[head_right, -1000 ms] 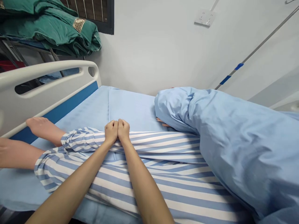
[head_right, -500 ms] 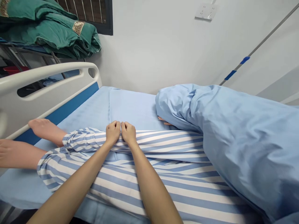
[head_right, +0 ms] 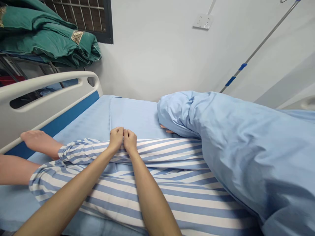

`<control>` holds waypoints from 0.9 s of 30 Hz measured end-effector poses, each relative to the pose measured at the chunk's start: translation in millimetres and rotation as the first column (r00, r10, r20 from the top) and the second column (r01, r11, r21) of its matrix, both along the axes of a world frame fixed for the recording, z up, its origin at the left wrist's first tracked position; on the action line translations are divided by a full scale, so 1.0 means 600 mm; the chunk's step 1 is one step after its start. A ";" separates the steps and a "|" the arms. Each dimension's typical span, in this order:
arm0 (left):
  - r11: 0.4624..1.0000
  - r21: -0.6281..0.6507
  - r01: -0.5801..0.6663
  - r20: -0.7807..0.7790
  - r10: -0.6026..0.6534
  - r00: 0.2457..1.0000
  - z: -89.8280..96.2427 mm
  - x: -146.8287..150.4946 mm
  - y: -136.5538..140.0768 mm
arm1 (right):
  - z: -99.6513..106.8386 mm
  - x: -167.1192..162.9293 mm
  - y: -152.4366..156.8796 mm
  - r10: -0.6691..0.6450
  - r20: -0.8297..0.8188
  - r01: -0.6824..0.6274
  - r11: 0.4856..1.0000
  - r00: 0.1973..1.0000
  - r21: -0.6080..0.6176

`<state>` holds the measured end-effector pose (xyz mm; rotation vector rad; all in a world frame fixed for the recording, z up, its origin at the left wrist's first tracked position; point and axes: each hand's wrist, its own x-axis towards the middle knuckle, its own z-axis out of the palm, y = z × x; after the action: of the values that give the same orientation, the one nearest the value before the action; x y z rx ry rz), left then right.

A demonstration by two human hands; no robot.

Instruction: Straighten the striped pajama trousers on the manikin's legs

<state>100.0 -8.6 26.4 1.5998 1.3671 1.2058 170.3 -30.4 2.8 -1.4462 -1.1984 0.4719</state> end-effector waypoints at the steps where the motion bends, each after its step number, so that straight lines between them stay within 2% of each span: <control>1: 1.000 -0.017 -0.019 0.049 0.020 0.999 0.000 0.006 0.000 | 0.000 0.001 0.001 -0.003 -0.029 0.003 1.000 1.000 0.002; 3: 0.998 -0.031 -0.049 0.069 0.051 0.996 -0.005 0.014 -0.001 | -0.001 0.002 0.001 -0.011 -0.069 0.011 1.000 0.998 0.002; 8: 0.996 0.063 -0.069 -0.093 0.075 0.993 -0.026 0.008 -0.007 | -0.003 0.001 0.003 -0.017 -0.057 0.016 1.000 0.998 -0.008; 14: 0.996 0.074 -0.046 -0.192 0.060 0.980 -0.032 0.005 -0.006 | -0.004 0.001 0.003 -0.042 -0.049 0.041 0.999 0.998 -0.034; 17: 0.996 0.072 -0.049 -0.231 0.065 0.971 -0.030 0.005 -0.005 | 0.016 0.010 -0.001 -0.026 0.073 0.034 0.994 0.997 -0.100; 20: 0.998 0.058 -0.029 -0.272 0.044 0.961 -0.026 0.006 -0.008 | 0.058 0.027 -0.009 0.011 0.221 0.010 0.996 0.975 -0.093; 23: 0.998 0.048 -0.041 -0.295 0.053 0.954 -0.023 0.008 -0.012 | 0.097 0.047 -0.018 0.027 0.215 -0.016 0.998 0.976 -0.053; 25: 0.997 0.052 -0.053 -0.302 0.067 0.951 -0.021 0.009 -0.014 | 0.102 0.059 -0.024 0.028 0.168 -0.022 0.999 0.985 -0.034; 27: 0.997 0.060 -0.054 -0.308 0.070 0.949 -0.021 0.011 -0.014 | 0.087 0.071 -0.030 0.026 0.140 -0.020 0.999 0.990 -0.045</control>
<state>106.6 -17.2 13.7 1.8542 1.6026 1.0636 212.7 -48.2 54.9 -1.5246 -1.3254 0.4198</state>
